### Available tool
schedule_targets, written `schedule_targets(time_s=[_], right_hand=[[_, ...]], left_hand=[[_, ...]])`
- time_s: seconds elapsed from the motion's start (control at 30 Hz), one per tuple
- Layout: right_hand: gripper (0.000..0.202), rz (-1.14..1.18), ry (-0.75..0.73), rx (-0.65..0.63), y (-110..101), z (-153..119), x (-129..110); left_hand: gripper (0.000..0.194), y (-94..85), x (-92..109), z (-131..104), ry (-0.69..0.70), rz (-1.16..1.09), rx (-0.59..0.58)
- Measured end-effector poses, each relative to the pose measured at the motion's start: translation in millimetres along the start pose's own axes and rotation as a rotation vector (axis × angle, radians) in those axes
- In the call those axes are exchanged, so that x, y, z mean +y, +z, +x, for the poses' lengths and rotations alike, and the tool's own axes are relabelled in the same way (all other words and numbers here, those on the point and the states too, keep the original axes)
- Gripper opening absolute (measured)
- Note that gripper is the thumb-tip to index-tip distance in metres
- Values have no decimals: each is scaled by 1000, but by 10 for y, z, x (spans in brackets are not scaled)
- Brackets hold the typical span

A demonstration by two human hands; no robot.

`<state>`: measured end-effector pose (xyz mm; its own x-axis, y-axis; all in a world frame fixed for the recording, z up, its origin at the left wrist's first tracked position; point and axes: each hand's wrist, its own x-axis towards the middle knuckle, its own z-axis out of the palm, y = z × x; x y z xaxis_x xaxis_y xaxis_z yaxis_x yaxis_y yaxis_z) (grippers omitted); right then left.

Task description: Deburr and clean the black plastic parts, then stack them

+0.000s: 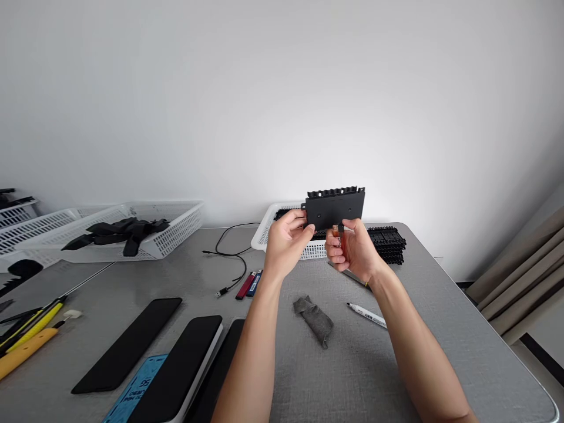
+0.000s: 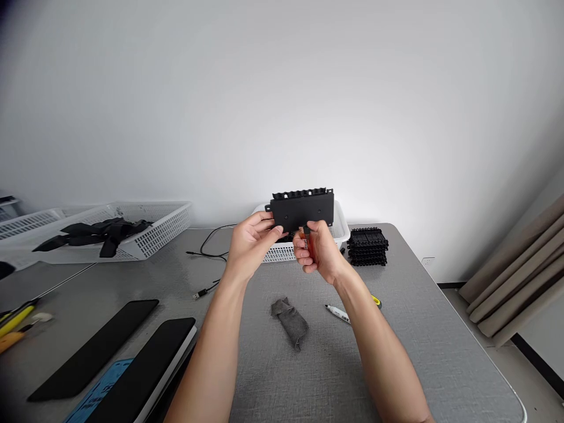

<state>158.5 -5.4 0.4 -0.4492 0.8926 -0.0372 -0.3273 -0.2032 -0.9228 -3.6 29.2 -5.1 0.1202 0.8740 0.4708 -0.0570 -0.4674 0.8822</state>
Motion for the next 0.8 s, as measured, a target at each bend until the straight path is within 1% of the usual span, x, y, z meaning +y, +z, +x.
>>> schedule_targets(time_s=[0.13,0.23,0.5,0.8], right_hand=[[30,0,-69,92,-152,-29,-59],[30,-9,-108,142,-224,-17,-61],[27,-23,-95,185,-216,60,7],[21,-12,-67,199,-209,28,-36]], left_hand=[[30,-16,4,16,-54,-57,90],[28,-21,23,6,-67,-55,115],[30,-25,42,-12,-67,-42,78],[29,-39,27,-6,-54,-27,54]])
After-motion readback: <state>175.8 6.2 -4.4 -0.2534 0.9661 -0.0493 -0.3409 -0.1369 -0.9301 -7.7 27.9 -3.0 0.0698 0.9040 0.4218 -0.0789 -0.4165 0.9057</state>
